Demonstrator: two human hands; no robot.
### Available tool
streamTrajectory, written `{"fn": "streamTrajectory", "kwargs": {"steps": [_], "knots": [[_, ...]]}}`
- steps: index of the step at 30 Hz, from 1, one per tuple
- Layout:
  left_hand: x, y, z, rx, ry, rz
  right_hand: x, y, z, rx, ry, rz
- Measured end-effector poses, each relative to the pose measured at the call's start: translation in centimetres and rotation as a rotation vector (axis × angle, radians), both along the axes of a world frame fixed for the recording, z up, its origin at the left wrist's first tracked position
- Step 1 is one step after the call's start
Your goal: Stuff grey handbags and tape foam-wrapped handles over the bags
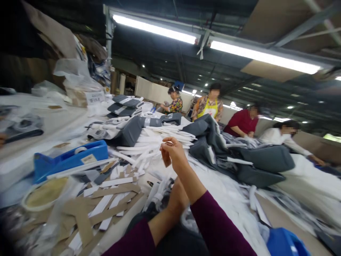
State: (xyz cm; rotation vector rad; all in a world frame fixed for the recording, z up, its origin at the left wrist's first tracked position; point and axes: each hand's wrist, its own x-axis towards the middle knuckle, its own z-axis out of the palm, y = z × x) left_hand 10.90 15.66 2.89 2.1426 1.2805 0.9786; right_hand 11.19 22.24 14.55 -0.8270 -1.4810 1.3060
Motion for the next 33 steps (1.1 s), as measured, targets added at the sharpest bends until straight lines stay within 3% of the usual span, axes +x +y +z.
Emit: {"fn": "streamTrajectory", "kwargs": {"steps": [3, 5, 9, 12, 15, 19, 22, 27, 33], "knots": [[2.3, 0.9, -0.5, -0.132, -0.637, 0.073, 6.6, -2.8, 2.6, -0.081, 0.044, 0.030], [2.7, 1.5, -0.6, -0.238, -0.887, 0.007, 10.3, -4.8, 3.0, -0.183, 0.055, 0.049], [1.8, 1.5, 0.6, -0.409, -1.076, -0.223, 15.5, -8.1, 0.7, -0.368, 0.125, 0.013], [1.3, 0.5, 1.7, -0.674, -1.245, -0.519, 17.6, -9.5, -1.8, -0.423, 0.211, -0.046], [1.6, -0.5, 2.0, -0.717, -1.191, -0.698, 18.8, -10.0, -3.7, -0.466, 0.243, -0.086], [2.3, -1.1, 1.9, -0.623, -0.919, -0.714, 19.5, -10.2, -5.0, -0.483, 0.286, -0.055], [2.3, -1.3, 2.2, -0.614, -0.851, -0.724, 19.9, -10.3, -5.2, -0.473, 0.336, -0.028], [1.9, -1.3, 2.9, -0.548, -1.003, -0.697, 20.7, -10.4, -5.2, -0.424, 0.402, -0.003], [1.8, -0.9, 2.9, -0.563, -1.176, -0.606, 20.3, -10.7, -4.9, -0.400, 0.240, -0.006]]}}
